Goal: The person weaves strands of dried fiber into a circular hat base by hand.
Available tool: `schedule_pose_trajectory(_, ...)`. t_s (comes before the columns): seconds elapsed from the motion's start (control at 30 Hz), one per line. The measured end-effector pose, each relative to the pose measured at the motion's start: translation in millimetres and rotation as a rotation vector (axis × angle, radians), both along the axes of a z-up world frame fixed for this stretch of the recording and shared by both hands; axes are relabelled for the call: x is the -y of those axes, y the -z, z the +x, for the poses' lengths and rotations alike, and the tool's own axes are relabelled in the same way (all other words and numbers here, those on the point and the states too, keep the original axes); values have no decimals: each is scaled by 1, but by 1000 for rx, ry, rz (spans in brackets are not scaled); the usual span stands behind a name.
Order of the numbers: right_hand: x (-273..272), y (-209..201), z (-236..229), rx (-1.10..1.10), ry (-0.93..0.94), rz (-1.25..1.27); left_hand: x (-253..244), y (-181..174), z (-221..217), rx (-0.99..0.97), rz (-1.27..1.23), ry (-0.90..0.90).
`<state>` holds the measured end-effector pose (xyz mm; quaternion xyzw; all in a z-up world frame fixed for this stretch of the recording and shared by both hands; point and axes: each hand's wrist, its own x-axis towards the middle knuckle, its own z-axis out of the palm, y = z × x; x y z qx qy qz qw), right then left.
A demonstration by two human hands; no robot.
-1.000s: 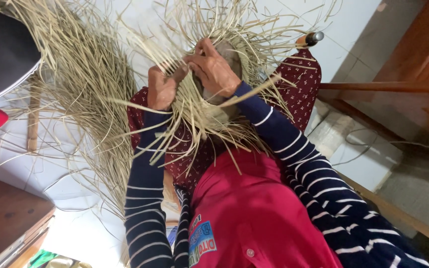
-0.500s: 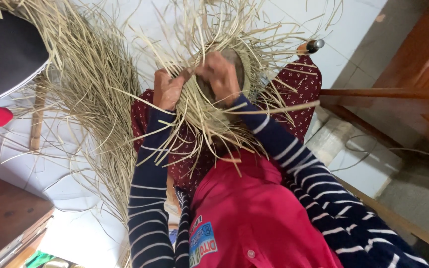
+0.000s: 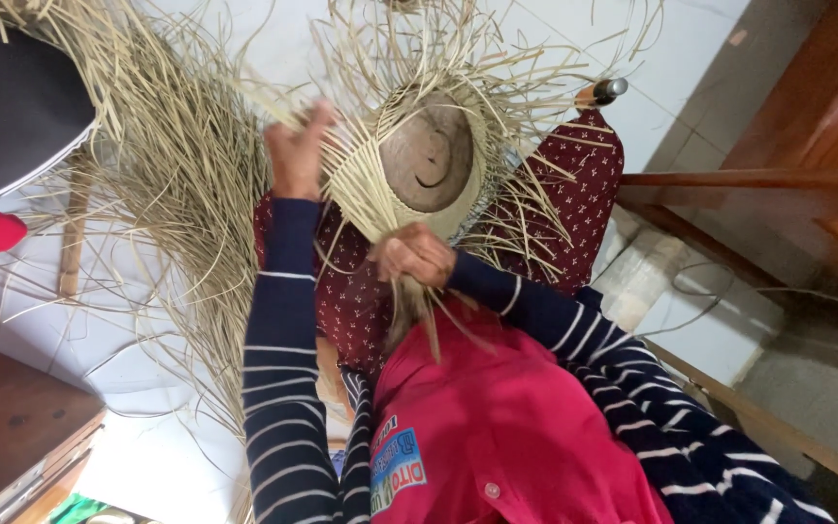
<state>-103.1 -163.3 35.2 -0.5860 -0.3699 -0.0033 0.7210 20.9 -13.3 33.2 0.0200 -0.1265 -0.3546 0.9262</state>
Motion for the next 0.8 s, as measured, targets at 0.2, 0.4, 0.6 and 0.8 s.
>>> schedule_pose_trajectory(0.2, 49, 20, -32, -824, -175, -111, -79, -20, -2, -591, 1015, -836)
schedule_pose_trajectory(0.4, 101, 8, 8, -1570, 125, 36, -76, -40, -35, 108, 1425, -288)
schedule_pose_trajectory(0.6, 111, 14, 73, -650, 625, -663, -76, -2, -10, 796, 1818, -208)
schedule_pose_trajectory(0.8, 33, 22, 68, -554, 855, -930, -73, -4, -10, 767, 1809, -239)
